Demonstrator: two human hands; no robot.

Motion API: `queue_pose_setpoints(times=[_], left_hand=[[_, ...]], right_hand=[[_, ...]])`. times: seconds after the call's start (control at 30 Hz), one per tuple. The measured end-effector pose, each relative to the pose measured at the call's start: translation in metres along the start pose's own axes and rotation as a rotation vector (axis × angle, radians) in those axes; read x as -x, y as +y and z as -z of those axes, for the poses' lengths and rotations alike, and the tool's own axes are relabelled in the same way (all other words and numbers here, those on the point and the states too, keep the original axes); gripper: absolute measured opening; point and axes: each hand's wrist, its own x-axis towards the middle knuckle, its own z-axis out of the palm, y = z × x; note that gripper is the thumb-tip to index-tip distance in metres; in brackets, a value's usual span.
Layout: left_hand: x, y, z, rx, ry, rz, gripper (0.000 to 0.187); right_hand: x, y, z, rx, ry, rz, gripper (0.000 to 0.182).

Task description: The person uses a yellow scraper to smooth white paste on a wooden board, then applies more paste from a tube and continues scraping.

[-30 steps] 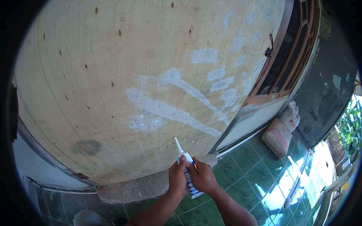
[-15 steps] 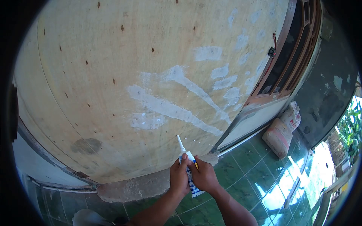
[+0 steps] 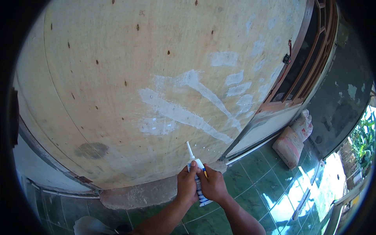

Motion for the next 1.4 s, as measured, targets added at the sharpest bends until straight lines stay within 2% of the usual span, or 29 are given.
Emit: queue_pose_setpoints(times=[0.33,0.47,0.57,0.67,0.77,1.27,1.4], left_hand=[[0.004,0.006,-0.003,0.052,-0.018,0.007,0.035],[0.004,0.001,0.003,0.030,-0.017,-0.049,0.039],[0.013,0.010,-0.004,0.108,0.029,-0.103,0.037],[0.021,0.033,-0.018,0.079,-0.017,-0.130,0.037],[0.014,0.025,-0.002,-0.014,-0.040,-0.157,0.037],[0.018,0.033,-0.002,-0.036,-0.009,-0.144,0.036],[0.019,0.035,-0.005,-0.054,0.000,-0.163,0.036]], right_hand=[[-0.002,0.005,-0.002,-0.015,-0.002,0.026,0.040],[0.002,-0.003,0.002,0.008,-0.037,0.072,0.040],[0.006,-0.016,0.001,-0.001,-0.021,0.151,0.031],[0.008,-0.022,-0.001,-0.038,0.051,0.200,0.034],[0.006,-0.025,0.003,-0.093,0.032,0.233,0.033],[0.008,-0.037,0.001,-0.060,-0.001,0.174,0.028],[0.008,-0.037,0.001,-0.070,-0.007,0.161,0.031]])
